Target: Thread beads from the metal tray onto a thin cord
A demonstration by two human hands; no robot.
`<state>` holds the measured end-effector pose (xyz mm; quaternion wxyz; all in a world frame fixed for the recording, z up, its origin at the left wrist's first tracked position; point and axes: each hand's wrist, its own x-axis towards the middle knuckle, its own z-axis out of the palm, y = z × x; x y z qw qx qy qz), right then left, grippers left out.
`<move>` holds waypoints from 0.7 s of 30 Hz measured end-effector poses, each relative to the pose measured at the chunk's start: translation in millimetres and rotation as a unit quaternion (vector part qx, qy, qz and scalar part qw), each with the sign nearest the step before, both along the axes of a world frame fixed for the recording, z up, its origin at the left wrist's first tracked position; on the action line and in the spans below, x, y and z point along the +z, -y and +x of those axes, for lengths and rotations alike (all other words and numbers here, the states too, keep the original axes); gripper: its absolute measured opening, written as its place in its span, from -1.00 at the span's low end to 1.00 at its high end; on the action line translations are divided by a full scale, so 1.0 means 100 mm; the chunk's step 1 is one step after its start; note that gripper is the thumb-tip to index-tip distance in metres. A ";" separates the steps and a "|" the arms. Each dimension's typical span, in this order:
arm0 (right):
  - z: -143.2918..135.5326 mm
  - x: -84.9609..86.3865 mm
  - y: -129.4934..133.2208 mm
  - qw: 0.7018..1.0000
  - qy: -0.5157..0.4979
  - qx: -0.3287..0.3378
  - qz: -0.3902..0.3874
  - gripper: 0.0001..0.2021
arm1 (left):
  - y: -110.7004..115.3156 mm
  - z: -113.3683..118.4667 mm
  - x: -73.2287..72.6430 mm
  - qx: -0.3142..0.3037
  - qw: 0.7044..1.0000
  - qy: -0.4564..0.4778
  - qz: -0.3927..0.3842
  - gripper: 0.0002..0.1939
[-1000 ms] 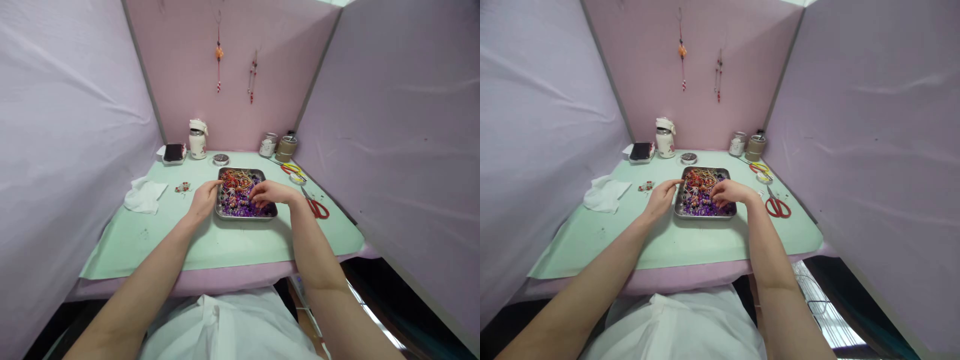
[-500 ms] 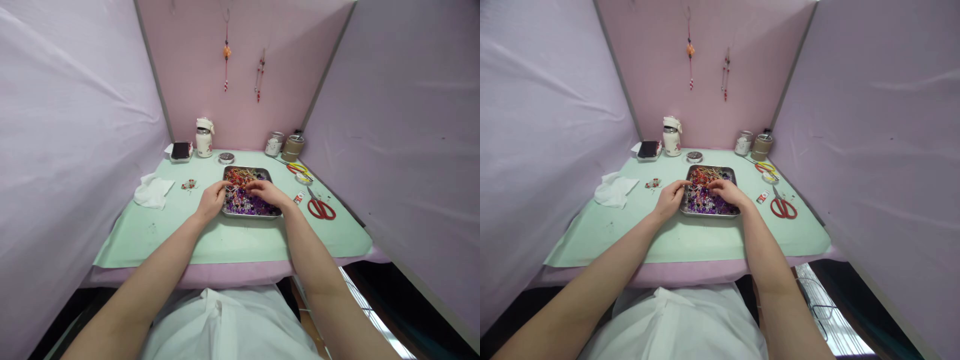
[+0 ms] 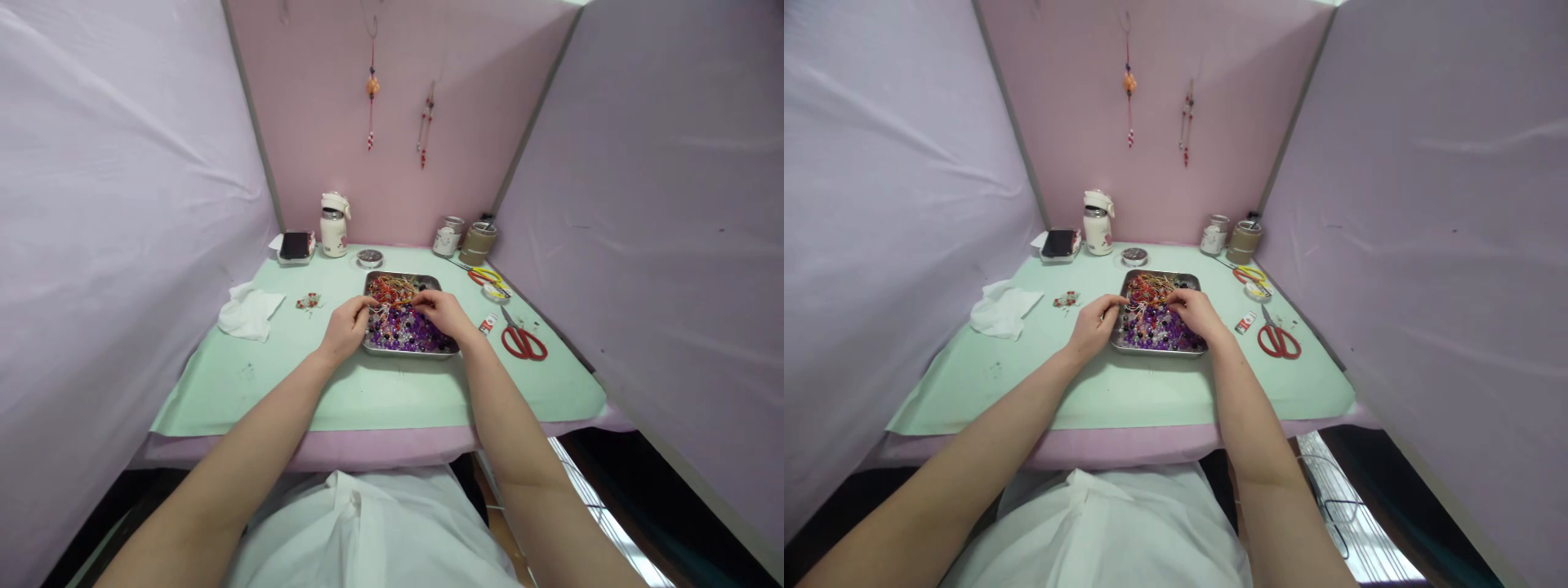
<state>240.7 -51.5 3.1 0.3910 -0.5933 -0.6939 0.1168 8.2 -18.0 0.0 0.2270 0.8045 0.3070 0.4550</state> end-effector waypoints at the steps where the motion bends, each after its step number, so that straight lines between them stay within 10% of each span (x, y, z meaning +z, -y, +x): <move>1: 0.00 0.00 0.01 1.000 0.016 0.015 -0.004 -0.86 | 0.00 0.00 0.00 0.001 1.000 0.000 0.001 -0.74; 12: -0.08 0.02 -0.05 0.966 0.222 0.093 -0.092 -0.92 | 0.01 0.00 0.00 -0.005 1.000 -0.001 0.002 -0.75; 21: -0.13 0.05 0.02 0.985 0.142 0.069 -0.073 -0.88 | 0.04 0.01 0.04 0.011 0.997 0.036 -0.064 -0.75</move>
